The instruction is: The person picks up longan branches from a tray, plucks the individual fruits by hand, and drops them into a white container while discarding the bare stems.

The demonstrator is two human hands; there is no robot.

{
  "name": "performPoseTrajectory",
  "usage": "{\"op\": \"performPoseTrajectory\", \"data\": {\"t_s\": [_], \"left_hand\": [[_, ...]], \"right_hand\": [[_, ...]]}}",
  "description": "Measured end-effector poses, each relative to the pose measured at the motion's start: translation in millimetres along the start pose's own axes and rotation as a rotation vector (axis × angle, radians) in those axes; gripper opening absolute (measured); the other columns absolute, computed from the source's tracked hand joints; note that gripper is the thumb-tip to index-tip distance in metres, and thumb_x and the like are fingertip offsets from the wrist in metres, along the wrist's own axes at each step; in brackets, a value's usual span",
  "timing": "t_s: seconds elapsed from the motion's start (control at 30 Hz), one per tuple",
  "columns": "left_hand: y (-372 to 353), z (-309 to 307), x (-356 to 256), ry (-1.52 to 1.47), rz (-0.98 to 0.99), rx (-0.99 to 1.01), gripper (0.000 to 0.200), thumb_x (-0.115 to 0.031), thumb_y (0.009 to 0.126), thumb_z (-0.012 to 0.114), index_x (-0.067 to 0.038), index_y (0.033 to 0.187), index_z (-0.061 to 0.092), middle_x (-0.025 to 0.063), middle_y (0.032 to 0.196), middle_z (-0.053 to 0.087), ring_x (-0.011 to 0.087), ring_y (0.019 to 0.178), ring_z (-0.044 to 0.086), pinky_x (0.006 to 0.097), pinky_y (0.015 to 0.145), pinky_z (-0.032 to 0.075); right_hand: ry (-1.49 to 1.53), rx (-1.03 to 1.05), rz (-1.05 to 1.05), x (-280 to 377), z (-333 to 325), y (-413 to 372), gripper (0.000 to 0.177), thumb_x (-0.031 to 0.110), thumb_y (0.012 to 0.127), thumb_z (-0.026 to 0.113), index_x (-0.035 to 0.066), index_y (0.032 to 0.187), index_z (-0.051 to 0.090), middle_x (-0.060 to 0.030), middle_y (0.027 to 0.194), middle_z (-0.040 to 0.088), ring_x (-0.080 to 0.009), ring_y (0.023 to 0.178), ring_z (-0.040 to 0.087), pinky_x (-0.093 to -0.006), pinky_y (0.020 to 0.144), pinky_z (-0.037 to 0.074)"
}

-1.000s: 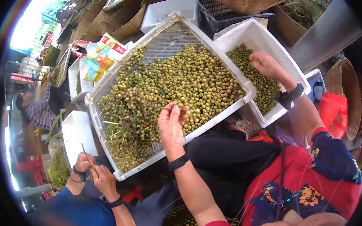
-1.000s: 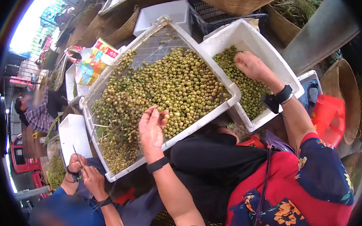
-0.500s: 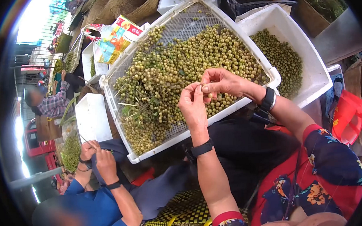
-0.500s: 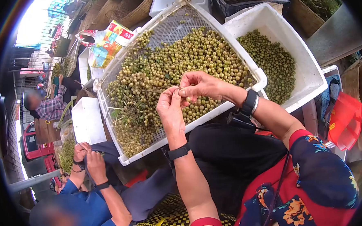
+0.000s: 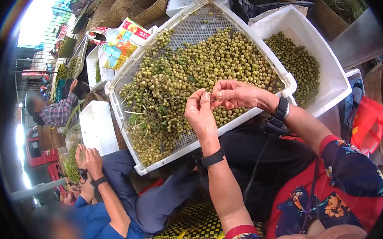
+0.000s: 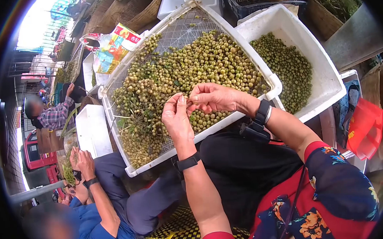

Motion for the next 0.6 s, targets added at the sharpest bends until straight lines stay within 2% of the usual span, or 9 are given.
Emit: {"op": "performPoseTrajectory", "data": {"t_s": [0.1,0.23,0.3,0.5,0.6], "left_hand": [[3,-1,8,-0.17,-0.053,-0.02,0.014,-0.007,0.094,0.061,0.002,0.104,0.061,0.0061,0.09,0.064,0.0127,0.075,0.064,0.0238,0.064,0.058],[4,-5,18,-0.35,-0.169,-0.034,0.015,-0.008,0.093,0.063,0.0,0.105,0.061,0.0069,0.091,0.065,0.014,0.078,0.065,0.0236,0.066,0.057],[6,-10,23,-0.458,-0.243,-0.036,0.015,-0.009,0.092,0.064,-0.002,0.105,0.061,0.0073,0.095,0.066,0.0146,0.084,0.065,0.0218,0.069,0.056],[10,-16,19,-0.458,-0.202,-0.029,0.015,-0.008,0.092,0.065,-0.003,0.105,0.061,0.0067,0.094,0.065,0.014,0.082,0.064,0.0217,0.07,0.055],[9,-14,16,-0.442,-0.188,-0.018,0.015,-0.008,0.092,0.065,-0.003,0.105,0.061,0.0064,0.093,0.065,0.0137,0.082,0.064,0.0224,0.071,0.055]], "right_hand": [[0.146,0.009,-0.01,-3,-1,-1,0.014,0.018,0.095,0.062,0.006,0.1,0.057,-0.0054,0.099,0.065,-0.0064,0.07,0.058,-0.0198,0.06,0.047],[0.378,0.069,-0.1,-8,-3,0,0.009,0.009,0.095,0.06,0.004,0.102,0.059,-0.0059,0.098,0.065,-0.0096,0.078,0.062,-0.0235,0.068,0.054],[0.387,0.124,-0.136,-10,-2,1,0.015,0.007,0.094,0.06,0.004,0.108,0.058,-0.0076,0.101,0.065,-0.0118,0.081,0.064,-0.0251,0.072,0.056],[0.386,0.127,-0.056,-1,14,-5,0.031,0.007,0.095,0.057,0.0,0.125,0.052,-0.0092,0.105,0.063,-0.0158,0.095,0.064,-0.0289,0.085,0.055],[0.433,0.164,-0.059,0,14,-5,0.032,0.008,0.096,0.056,-0.002,0.126,0.052,-0.0093,0.107,0.063,-0.0153,0.097,0.064,-0.0286,0.087,0.055]]}}
Point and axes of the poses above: each hand's wrist, its own y-axis towards the middle knuckle, its own z-axis out of the palm, x = y × z, the point moved 7 cm from there along y, towards the middle knuckle
